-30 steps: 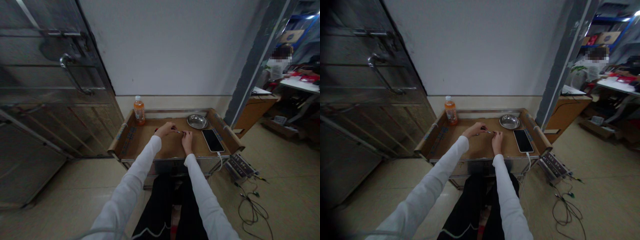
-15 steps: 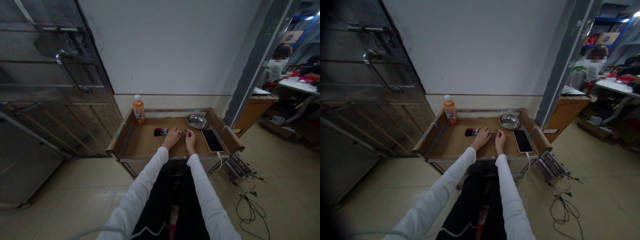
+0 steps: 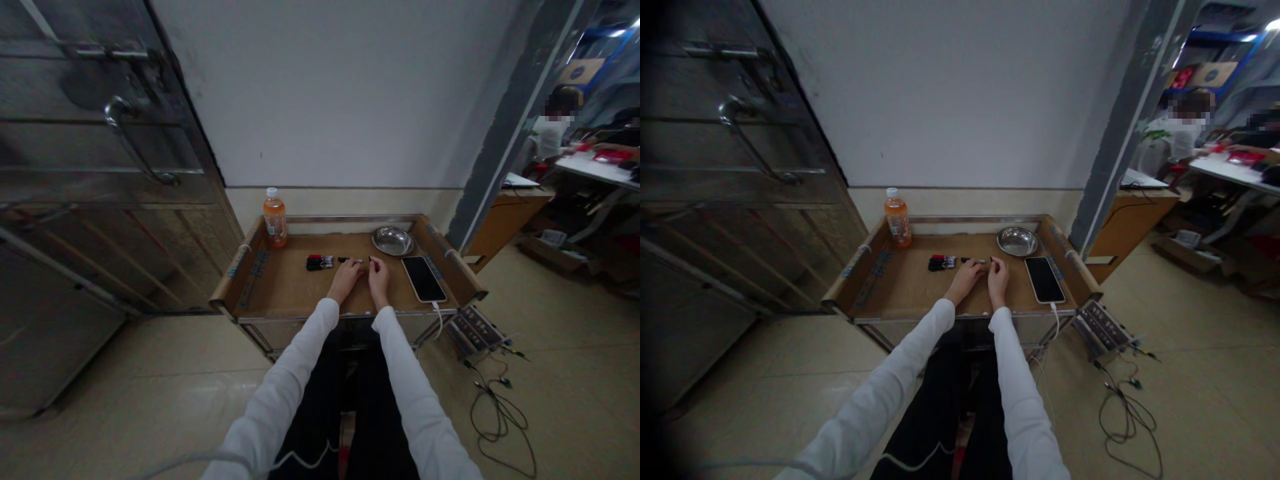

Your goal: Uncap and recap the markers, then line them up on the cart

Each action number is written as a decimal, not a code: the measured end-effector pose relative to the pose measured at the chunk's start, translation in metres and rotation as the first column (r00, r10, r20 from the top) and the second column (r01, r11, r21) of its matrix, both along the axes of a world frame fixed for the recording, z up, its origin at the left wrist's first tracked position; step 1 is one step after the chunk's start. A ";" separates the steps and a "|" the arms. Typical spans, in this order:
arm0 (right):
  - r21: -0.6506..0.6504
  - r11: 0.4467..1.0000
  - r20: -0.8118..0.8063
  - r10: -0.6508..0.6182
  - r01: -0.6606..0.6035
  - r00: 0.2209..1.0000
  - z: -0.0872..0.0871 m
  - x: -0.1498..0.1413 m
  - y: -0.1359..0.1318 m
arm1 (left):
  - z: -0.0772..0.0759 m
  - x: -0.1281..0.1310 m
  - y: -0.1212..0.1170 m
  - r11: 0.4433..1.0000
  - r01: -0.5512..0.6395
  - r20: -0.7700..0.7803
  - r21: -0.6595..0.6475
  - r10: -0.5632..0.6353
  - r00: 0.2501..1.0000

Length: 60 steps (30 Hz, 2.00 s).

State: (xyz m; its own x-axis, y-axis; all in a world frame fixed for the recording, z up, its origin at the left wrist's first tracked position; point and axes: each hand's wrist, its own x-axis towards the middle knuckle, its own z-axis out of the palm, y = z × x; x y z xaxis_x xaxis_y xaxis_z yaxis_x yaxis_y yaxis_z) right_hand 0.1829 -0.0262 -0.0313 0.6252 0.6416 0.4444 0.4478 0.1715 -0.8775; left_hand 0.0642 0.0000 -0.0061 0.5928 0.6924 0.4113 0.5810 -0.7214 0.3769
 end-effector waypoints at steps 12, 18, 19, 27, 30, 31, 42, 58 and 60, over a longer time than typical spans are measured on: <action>-0.074 0.994 0.220 0.097 -0.083 0.971 0.008 -0.010 -0.004 | 0.006 -0.012 0.002 0.978 -0.155 0.302 -0.137 0.190 0.934; -0.118 0.980 0.329 0.190 -0.159 0.925 0.012 -0.018 -0.007 | 0.009 -0.014 -0.004 0.975 -0.174 0.310 -0.139 0.210 0.927; -0.132 0.977 0.347 0.202 -0.166 0.916 0.012 -0.019 -0.008 | 0.010 -0.014 -0.005 0.974 -0.185 0.283 -0.131 0.215 0.935; -0.123 0.983 0.387 0.176 -0.139 0.905 0.016 -0.023 -0.011 | 0.010 -0.015 -0.009 0.962 -0.246 0.228 -0.116 0.266 0.936; -0.130 0.981 0.402 0.182 -0.141 0.897 0.019 -0.024 -0.012 | 0.008 -0.015 -0.007 0.972 -0.210 0.225 -0.109 0.230 0.947; -0.134 0.981 0.410 0.185 -0.141 0.893 0.020 -0.025 -0.013 | 0.008 -0.015 -0.006 0.975 -0.194 0.226 -0.108 0.214 0.950; -0.144 0.966 0.382 0.253 -0.213 0.889 0.021 -0.029 -0.013 | 0.002 -0.013 -0.003 0.975 -0.153 0.315 -0.159 0.197 0.928; -0.117 0.987 0.342 0.140 -0.106 0.929 0.028 -0.028 -0.016 | 0.005 -0.009 -0.006 0.981 -0.193 0.075 0.028 0.191 0.979; -0.112 0.990 0.336 0.121 -0.088 0.934 0.027 -0.028 -0.016 | 0.006 -0.009 -0.007 0.978 -0.202 0.021 0.040 0.202 0.979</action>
